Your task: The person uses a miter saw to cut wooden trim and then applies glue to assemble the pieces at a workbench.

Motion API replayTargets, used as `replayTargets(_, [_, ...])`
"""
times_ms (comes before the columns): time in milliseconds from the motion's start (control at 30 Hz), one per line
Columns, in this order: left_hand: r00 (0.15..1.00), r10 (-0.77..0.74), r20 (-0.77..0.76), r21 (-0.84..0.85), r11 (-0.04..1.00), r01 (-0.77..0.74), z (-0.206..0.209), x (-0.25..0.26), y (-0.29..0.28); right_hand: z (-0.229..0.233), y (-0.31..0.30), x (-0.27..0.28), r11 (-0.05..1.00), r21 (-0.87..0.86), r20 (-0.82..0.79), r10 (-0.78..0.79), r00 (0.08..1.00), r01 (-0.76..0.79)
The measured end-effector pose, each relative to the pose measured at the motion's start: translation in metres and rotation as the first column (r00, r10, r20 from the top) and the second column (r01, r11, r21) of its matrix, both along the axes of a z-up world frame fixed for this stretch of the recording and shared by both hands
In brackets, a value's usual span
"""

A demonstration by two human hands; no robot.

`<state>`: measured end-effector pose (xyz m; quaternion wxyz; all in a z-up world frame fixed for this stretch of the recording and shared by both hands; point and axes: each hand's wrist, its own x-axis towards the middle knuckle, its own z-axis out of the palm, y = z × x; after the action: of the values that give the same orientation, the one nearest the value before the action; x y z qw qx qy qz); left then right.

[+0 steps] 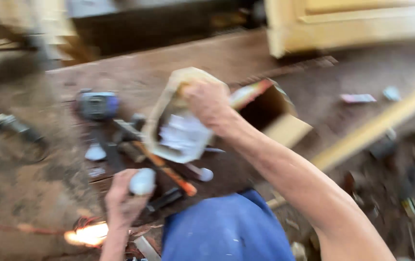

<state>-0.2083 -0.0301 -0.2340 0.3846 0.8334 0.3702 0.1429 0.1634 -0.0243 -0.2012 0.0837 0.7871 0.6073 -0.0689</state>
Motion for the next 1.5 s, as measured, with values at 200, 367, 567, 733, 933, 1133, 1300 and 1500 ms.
replayTargets(200, [0.998,0.044,0.052,0.147,0.988,-0.051,-0.001,0.007,-0.015,0.141,-0.125,0.015,0.881,0.468,-0.287,0.076,0.955,0.070])
replayTargets(367, [0.943,0.309,-0.121,-0.142,0.935,-0.325,0.024,0.008,-0.032,0.126,-0.284,0.056,0.884,0.377,-0.499,-0.056,0.865,0.275])
replayTargets(567, [0.557,-0.429,-0.712,-0.591,0.794,-0.144,-0.018,-0.069,-0.043,0.022,-0.454,0.057,0.861,0.241,-0.617,-0.220,0.755,0.447])
replayTargets(733, [0.974,-0.169,0.154,-0.236,0.951,0.202,-0.016,0.138,-0.271,-0.018,-0.484,0.045,0.826,0.436,-0.572,-0.053,0.819,0.358])
replayTargets(933, [0.913,-0.409,-0.008,0.501,0.788,0.358,-0.104,0.227,-0.352,-0.037,-0.485,0.050,0.751,0.610,-0.508,0.126,0.852,0.252])
replayTargets(1133, [0.899,-0.436,0.032,0.349,0.848,0.399,-0.063,0.246,-0.315,-0.036,-0.458,0.061,0.692,0.675,-0.571,0.270,0.776,0.256])
replayTargets(1300, [0.923,-0.382,-0.052,-0.343,0.875,0.342,-0.008,0.268,-0.269,-0.056,-0.420,0.075,0.694,0.685,-0.571,0.324,0.754,0.221])
replayTargets(1500, [0.986,-0.151,0.070,-0.396,0.903,0.166,-0.025,0.273,-0.264,-0.048,-0.391,0.077,0.702,0.682,-0.567,0.329,0.755,0.205])
